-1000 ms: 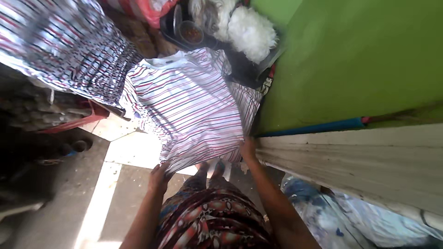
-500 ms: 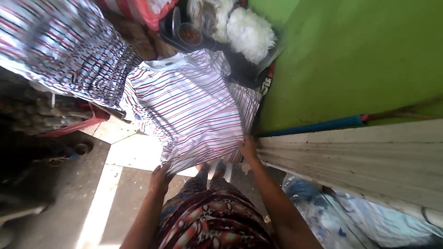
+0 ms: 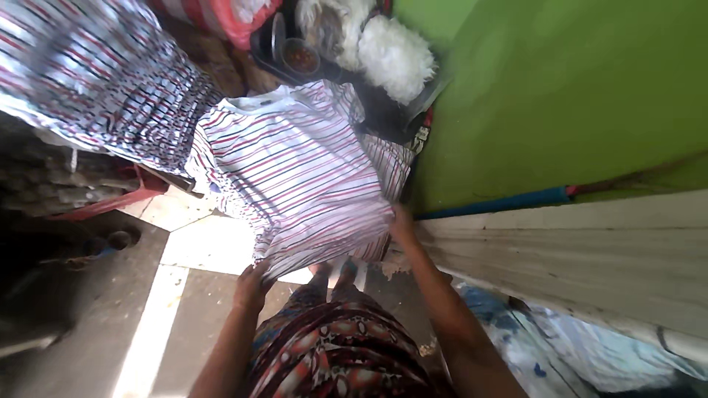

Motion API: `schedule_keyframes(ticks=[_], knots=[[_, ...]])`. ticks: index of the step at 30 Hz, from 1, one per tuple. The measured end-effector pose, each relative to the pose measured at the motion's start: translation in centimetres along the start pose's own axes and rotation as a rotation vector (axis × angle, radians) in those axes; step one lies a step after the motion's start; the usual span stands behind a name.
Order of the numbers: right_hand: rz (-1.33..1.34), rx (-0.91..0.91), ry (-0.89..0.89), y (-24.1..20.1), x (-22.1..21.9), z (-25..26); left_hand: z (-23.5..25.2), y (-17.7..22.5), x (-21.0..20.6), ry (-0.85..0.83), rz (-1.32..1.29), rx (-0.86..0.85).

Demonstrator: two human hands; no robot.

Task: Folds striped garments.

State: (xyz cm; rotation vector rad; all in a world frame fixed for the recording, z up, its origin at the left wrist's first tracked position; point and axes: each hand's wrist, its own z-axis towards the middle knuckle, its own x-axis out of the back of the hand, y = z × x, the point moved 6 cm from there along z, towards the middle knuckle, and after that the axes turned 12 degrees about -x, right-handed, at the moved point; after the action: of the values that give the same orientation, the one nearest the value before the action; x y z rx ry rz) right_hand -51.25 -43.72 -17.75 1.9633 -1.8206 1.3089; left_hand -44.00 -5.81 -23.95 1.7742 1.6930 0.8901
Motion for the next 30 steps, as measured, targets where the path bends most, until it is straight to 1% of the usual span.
schedule_keyframes(ticks=[2,5,8,10,12,14,17,19,21,24,25,27,30], knots=[[-0.144,-0.105,-0.001,1.0,-1.3,-0.6,-0.1,0.0,0.0,-0.005,-0.001,0.008],[-0.238,-0.097,0.069,0.8,-2.1,-1.8,-0.2,-0.3,0.0,-0.001,-0.010,0.016],[-0.214,-0.086,0.098,0.1,-1.4,-2.7,0.0,-0.2,-0.2,-0.008,0.001,0.024],[-0.150,-0.087,0.029,-0.8,-0.4,-3.3,0.1,-0.2,-0.1,-0.008,0.013,0.021],[-0.044,-0.040,-0.080,-1.9,0.6,-3.3,0.2,-0.1,-0.1,-0.006,0.021,0.018],[0.053,0.050,-0.142,-3.4,1.6,-2.2,0.4,0.1,-0.1,-0.011,0.016,-0.006],[0.164,0.230,-0.145,-7.3,3.9,-1.8,0.3,0.9,-0.4,-0.024,-0.030,-0.084],[0.300,0.296,-0.137,-8.1,4.5,-1.7,0.4,1.2,-0.2,-0.007,-0.067,-0.105],[0.406,0.238,-0.119,-5.9,3.0,-0.5,0.5,1.0,0.0,0.009,-0.092,-0.098],[0.321,-0.001,-0.168,-0.3,-1.3,1.3,0.2,0.2,0.1,0.010,-0.065,-0.067],[0.279,-0.074,-0.182,0.8,-2.1,1.4,0.0,0.1,0.0,0.009,-0.051,-0.056],[0.201,-0.148,-0.166,1.6,-2.6,1.1,-0.3,0.1,0.0,0.008,-0.036,-0.039],[0.079,-0.132,-0.092,1.2,-2.1,0.8,-0.4,0.2,-0.2,0.014,-0.037,-0.033]])
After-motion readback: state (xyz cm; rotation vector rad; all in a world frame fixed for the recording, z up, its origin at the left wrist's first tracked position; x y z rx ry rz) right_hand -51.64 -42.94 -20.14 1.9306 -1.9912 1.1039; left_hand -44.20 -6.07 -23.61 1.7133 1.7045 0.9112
